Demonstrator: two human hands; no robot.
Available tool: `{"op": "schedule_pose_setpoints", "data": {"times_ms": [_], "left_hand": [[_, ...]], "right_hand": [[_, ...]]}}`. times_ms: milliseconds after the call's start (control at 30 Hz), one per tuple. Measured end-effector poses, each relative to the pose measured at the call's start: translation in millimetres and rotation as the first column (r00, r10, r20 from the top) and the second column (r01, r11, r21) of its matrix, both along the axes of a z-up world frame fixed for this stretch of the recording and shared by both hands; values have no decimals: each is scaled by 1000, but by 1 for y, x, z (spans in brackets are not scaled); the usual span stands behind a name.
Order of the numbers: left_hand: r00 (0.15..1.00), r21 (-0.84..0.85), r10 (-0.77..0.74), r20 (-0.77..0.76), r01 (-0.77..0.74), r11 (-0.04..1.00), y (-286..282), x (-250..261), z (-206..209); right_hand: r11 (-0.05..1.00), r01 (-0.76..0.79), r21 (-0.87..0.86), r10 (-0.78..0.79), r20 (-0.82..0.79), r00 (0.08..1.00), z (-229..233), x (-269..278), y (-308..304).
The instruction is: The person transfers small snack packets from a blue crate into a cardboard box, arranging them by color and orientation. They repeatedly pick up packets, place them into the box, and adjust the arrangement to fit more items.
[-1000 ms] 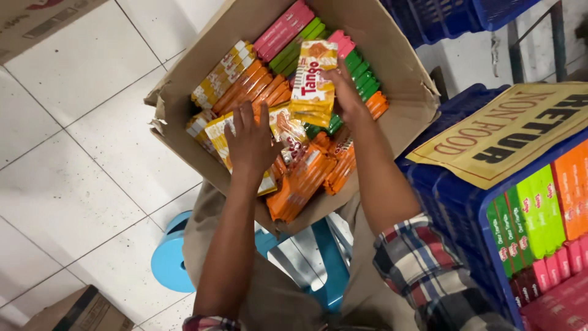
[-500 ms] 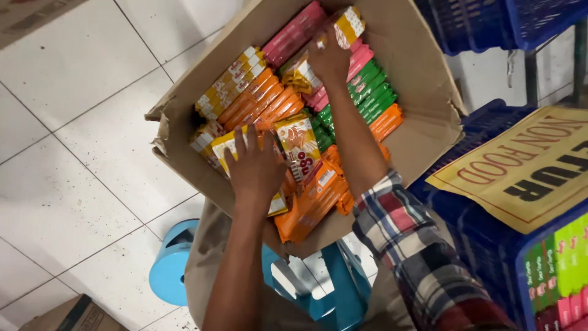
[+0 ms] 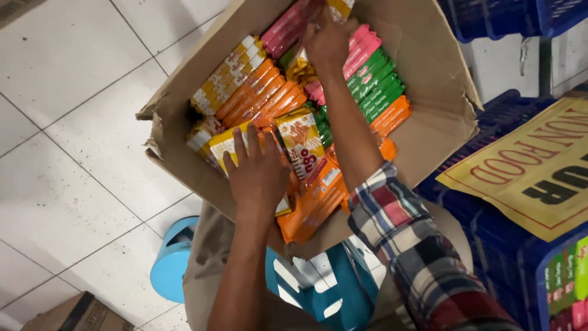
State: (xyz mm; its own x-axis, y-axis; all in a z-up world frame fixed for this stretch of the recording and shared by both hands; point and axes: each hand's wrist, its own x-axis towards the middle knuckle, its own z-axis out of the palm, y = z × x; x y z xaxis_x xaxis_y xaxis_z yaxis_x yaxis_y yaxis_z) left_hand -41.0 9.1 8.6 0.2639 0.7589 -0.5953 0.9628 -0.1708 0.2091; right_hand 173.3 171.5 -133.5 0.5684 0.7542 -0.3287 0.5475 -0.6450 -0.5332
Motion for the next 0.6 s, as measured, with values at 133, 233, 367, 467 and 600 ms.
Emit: {"op": "schedule_pose_setpoints", "data": {"times_ms": [133,233,367,467,600], "left_hand": [[1000,34,2,23,-3,999,-1,5,-2],[999,109,-15,37,11,994,-2,6,-2],[1000,59,-19,16,18,998,0,11,-5],[1000,74,-24,4,24,997,-3,17,-7],[999,21,-45,-25,45,999,-5,17,-5]], "right_hand": [[909,-369,-195,400,151,904,-35,25,14],[904,-263,-337,280,5,960,0,21,5],[991,-100,-93,104,45,994,33,-6,-18],[999,-30,27,25,158,987,23,-11,-24],[995,-37,98,7,288,958,-5,-10,-23]]}}
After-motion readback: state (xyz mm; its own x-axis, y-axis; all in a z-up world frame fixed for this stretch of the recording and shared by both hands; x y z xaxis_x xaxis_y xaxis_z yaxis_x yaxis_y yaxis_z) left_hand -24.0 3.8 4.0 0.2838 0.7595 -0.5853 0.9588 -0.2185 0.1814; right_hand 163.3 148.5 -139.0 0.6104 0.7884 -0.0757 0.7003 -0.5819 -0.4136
